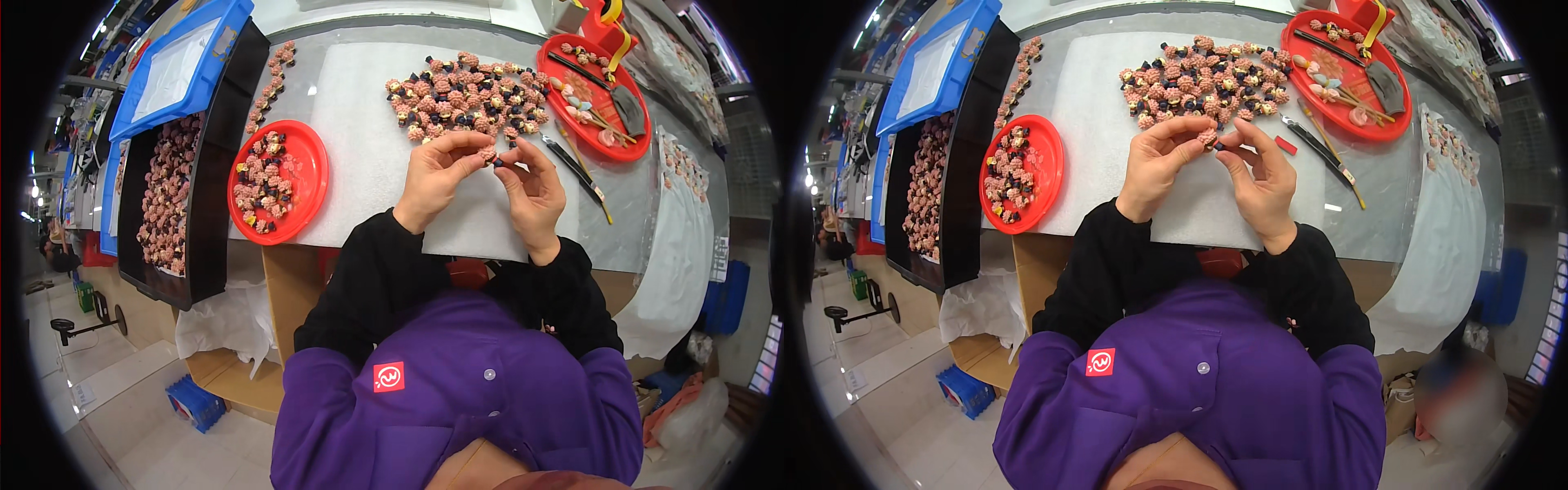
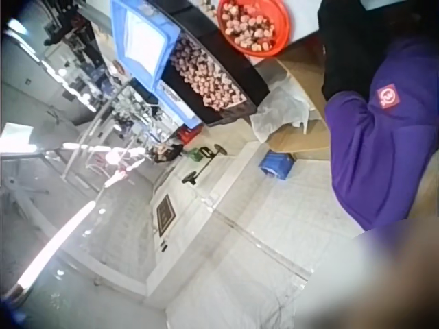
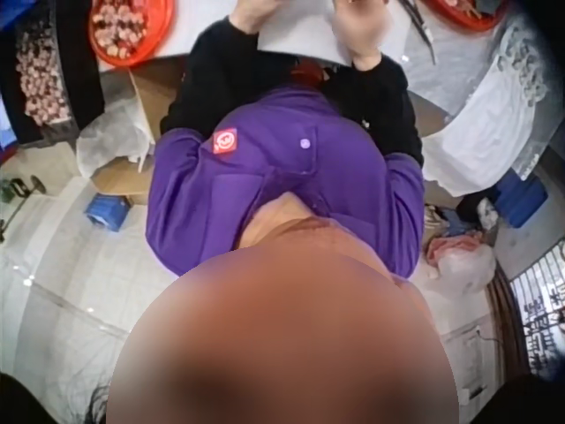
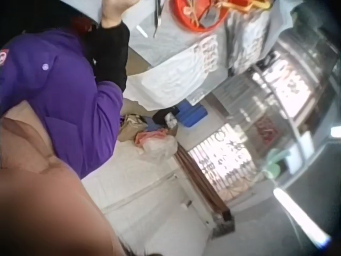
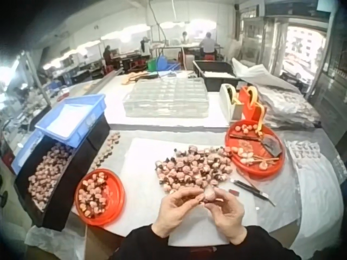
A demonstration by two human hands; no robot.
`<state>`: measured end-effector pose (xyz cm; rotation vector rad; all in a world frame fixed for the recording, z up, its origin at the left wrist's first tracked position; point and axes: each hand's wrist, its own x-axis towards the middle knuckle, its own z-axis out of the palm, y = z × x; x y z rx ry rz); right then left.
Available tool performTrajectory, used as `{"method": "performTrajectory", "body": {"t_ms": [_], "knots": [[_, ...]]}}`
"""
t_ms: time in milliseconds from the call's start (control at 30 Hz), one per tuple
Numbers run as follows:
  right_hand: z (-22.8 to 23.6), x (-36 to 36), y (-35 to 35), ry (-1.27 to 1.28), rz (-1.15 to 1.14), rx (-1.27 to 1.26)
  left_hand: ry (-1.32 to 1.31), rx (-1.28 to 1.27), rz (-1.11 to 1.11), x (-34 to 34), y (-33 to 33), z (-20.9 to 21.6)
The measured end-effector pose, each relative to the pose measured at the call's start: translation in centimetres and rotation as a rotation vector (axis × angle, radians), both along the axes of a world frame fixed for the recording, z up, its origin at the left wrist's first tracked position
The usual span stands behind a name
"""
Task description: Sort and package small toy parts into plastic sleeves at a factory workbench.
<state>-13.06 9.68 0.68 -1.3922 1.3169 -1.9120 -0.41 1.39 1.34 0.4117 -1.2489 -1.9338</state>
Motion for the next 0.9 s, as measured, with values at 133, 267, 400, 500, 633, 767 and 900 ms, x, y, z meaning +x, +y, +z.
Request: {"method": "performTrajectory", "body": {"t_ms": [133,267,400,500,633,767,900], "knots": [[0.4,-0.4,0.0,0.127,0.006,0.035,0.037,0.025,-0.009,-0.4,0.2,0.2],[1.6,-1.0,-0.2,0.358,-0.173,0.232,0.004,0.029,0.018,-0.1,0.0,-0.2],[2.0,-2.0,-1.8,0.75,-0.34,0.373,0.056,0.136,0.018,-0.1,0.0,0.2],[0.8,-2.5,-2.3,0.886,-0.321,0.511,0.074,0.215,0.024,-0.2,-0.1,0.3],[1.5,-2.6,-2.2,0.92,-0.472,0.252,0.099,0.272,0.032,-0.2,-0.1,0.2],[1.1,-3.2,-2.6,0.93,-0.475,0.386,0.008,0.187,-0.006,-0.1,-0.3,-0.1],[1.9,-2.5,-2.0,0.524,-0.221,0.575,-0.109,0.099,0.068,0.2,0.0,0.0]]}}
